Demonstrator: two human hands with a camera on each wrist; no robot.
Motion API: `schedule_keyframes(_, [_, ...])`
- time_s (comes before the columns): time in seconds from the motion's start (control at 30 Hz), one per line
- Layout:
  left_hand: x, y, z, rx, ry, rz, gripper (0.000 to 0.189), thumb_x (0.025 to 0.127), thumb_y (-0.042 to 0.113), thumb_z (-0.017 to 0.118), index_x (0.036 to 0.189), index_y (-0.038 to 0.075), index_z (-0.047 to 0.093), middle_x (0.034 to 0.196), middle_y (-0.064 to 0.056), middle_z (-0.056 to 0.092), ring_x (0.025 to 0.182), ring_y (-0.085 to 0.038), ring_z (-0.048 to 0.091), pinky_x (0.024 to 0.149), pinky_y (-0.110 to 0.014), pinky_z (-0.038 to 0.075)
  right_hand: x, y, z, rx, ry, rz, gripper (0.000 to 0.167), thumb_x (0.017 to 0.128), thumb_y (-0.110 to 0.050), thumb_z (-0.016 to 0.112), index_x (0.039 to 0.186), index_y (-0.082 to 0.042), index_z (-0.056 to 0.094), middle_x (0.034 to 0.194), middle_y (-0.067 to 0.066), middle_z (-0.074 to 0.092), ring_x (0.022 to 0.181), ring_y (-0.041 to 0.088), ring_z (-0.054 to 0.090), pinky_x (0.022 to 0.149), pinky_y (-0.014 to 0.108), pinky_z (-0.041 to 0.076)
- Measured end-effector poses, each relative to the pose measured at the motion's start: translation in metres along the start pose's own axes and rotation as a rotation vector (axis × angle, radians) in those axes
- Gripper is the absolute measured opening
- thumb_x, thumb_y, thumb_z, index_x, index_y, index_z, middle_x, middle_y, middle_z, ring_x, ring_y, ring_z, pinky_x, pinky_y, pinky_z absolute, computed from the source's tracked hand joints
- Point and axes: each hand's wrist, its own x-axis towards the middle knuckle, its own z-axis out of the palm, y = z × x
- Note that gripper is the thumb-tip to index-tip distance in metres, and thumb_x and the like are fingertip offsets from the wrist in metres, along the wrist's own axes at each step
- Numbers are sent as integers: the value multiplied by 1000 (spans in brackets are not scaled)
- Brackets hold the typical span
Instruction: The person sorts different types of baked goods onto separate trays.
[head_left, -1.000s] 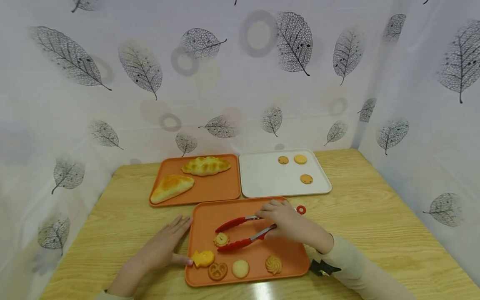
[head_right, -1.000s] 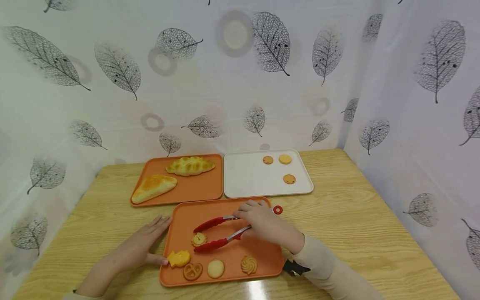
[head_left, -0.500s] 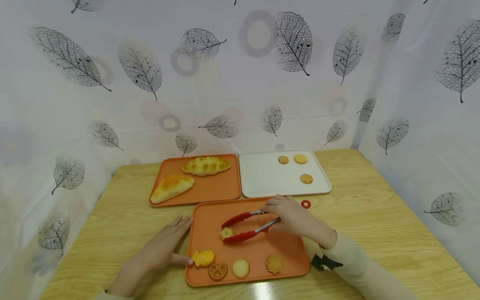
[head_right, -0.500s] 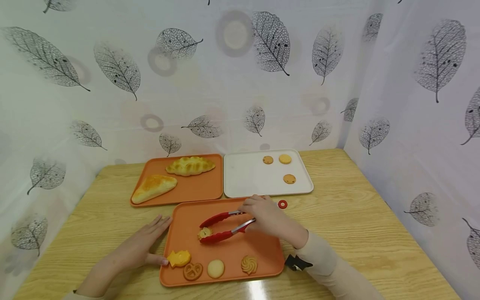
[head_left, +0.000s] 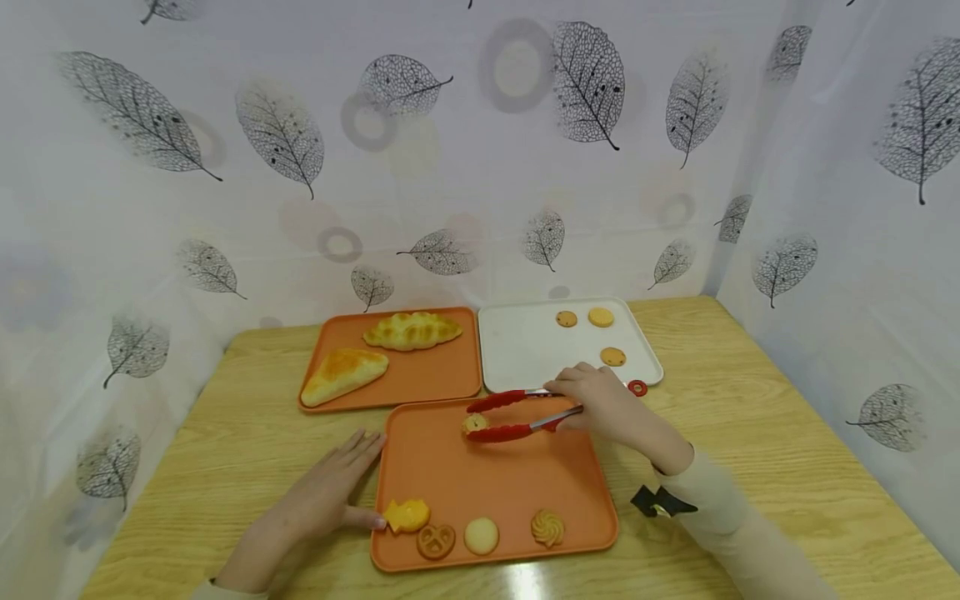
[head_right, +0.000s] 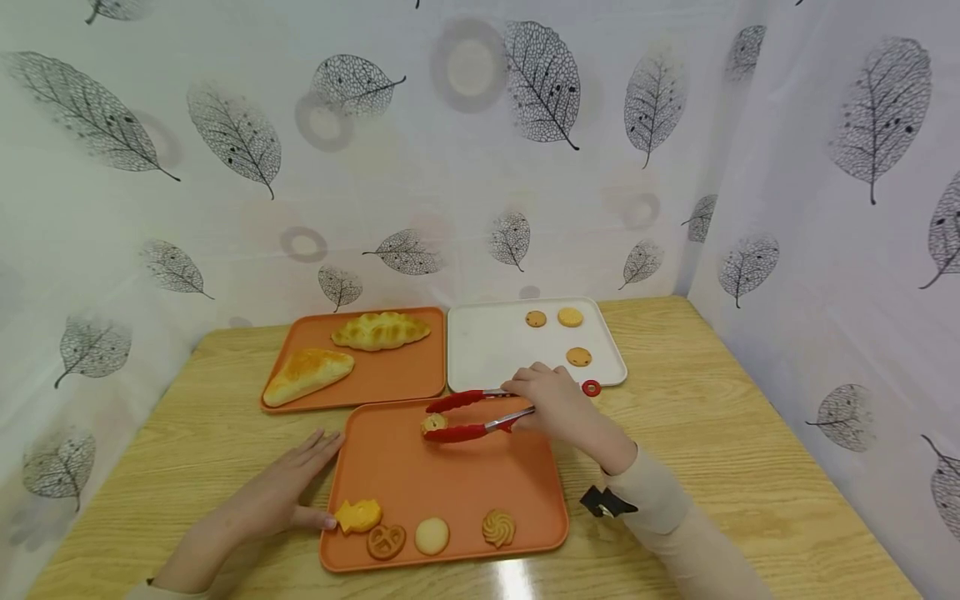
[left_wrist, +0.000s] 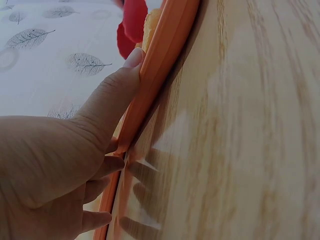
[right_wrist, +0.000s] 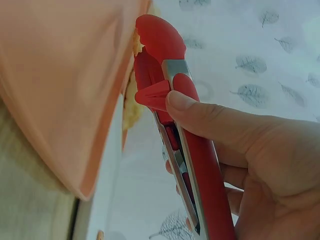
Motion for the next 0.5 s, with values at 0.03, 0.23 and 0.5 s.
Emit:
schedule_keyframes(0.03, [0, 0, 0, 0, 2, 1, 113, 72, 72, 63, 153, 1, 26, 157, -21, 31, 147, -45, 21, 113, -66, 27, 0, 3, -2, 6, 14, 5, 52, 67, -31, 87, 112, -9, 72, 101, 1, 70, 90, 21, 60, 64, 30, 44])
schedule_keyframes(0.23, [-1, 0, -1, -2, 7, -1, 113, 72, 72, 62, 153, 2, 26, 157, -21, 32, 147, -45, 21, 113, -66, 27, -4, 20, -14, 3, 63, 71, 55, 67, -30, 87, 115, -6, 71, 104, 6, 70, 92, 27, 63, 70, 42, 47])
schedule_keyframes(0.5, [-1, -1, -1, -10, 2, -10, 114, 72, 73, 62, 154, 3, 26, 157, -20, 31, 147, -44, 20, 112, -67, 26, -13, 42, -28, 9, 93, 142, 55, 70, -28, 85, 117, -4, 70, 107, 10, 71, 96, 32, 63, 70, 48, 50])
